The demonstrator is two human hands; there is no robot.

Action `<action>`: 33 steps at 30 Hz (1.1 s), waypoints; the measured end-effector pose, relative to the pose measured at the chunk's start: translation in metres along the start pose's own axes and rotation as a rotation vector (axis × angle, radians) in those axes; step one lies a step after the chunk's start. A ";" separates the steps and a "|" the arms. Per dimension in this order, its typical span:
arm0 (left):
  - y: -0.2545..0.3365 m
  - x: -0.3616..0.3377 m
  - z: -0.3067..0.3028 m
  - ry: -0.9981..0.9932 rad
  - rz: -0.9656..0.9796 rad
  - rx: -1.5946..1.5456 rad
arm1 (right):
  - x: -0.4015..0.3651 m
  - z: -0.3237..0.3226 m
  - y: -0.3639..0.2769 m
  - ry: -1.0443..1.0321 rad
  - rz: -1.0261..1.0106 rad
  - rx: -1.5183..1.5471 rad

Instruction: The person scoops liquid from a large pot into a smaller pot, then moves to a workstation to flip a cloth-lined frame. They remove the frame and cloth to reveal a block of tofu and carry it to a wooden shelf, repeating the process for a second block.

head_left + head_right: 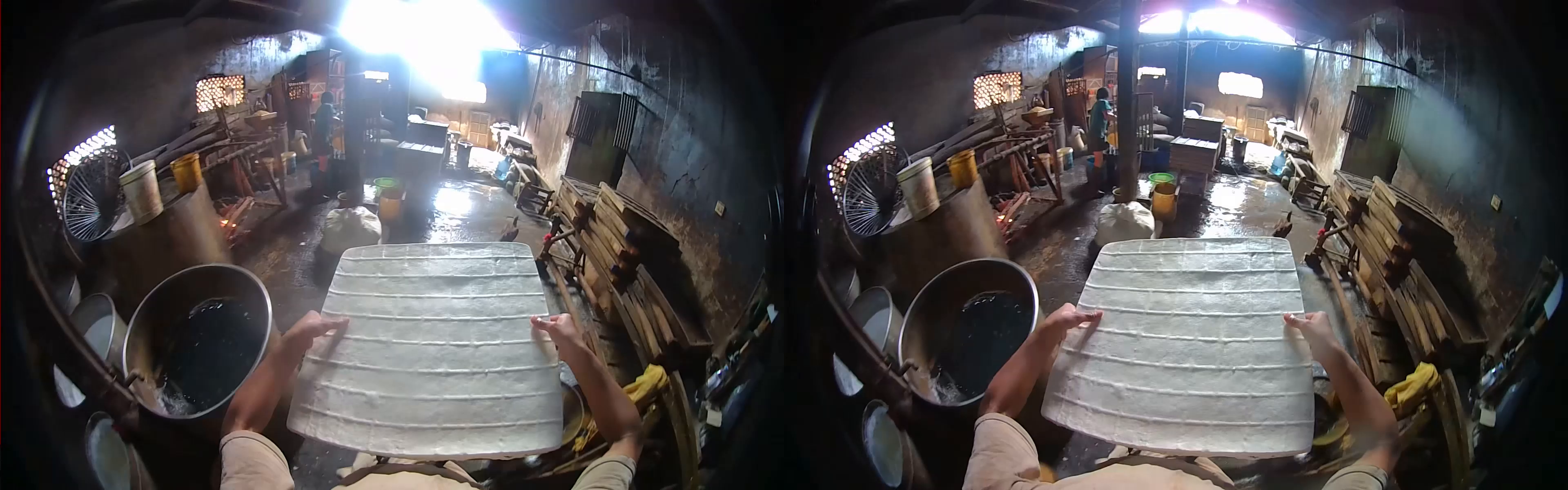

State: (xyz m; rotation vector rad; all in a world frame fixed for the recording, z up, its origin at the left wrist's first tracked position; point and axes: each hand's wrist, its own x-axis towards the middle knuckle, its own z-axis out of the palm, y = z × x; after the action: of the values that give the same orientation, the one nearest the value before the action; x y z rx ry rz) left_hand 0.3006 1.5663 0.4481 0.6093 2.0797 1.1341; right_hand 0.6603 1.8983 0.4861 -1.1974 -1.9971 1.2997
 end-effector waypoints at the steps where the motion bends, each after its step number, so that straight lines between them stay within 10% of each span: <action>1: 0.005 0.035 0.004 -0.005 0.001 -0.006 | 0.020 -0.002 -0.002 -0.013 0.040 -0.011; 33: 0.294 0.710 0.025 -0.029 -0.019 -0.010 | 0.779 0.010 -0.064 -0.026 -0.069 0.124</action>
State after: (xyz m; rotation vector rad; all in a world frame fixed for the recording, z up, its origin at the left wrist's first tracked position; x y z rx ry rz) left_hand -0.1253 2.2065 0.4489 0.5961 2.0501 1.1181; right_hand 0.2301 2.5505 0.4835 -1.0504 -1.9273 1.3892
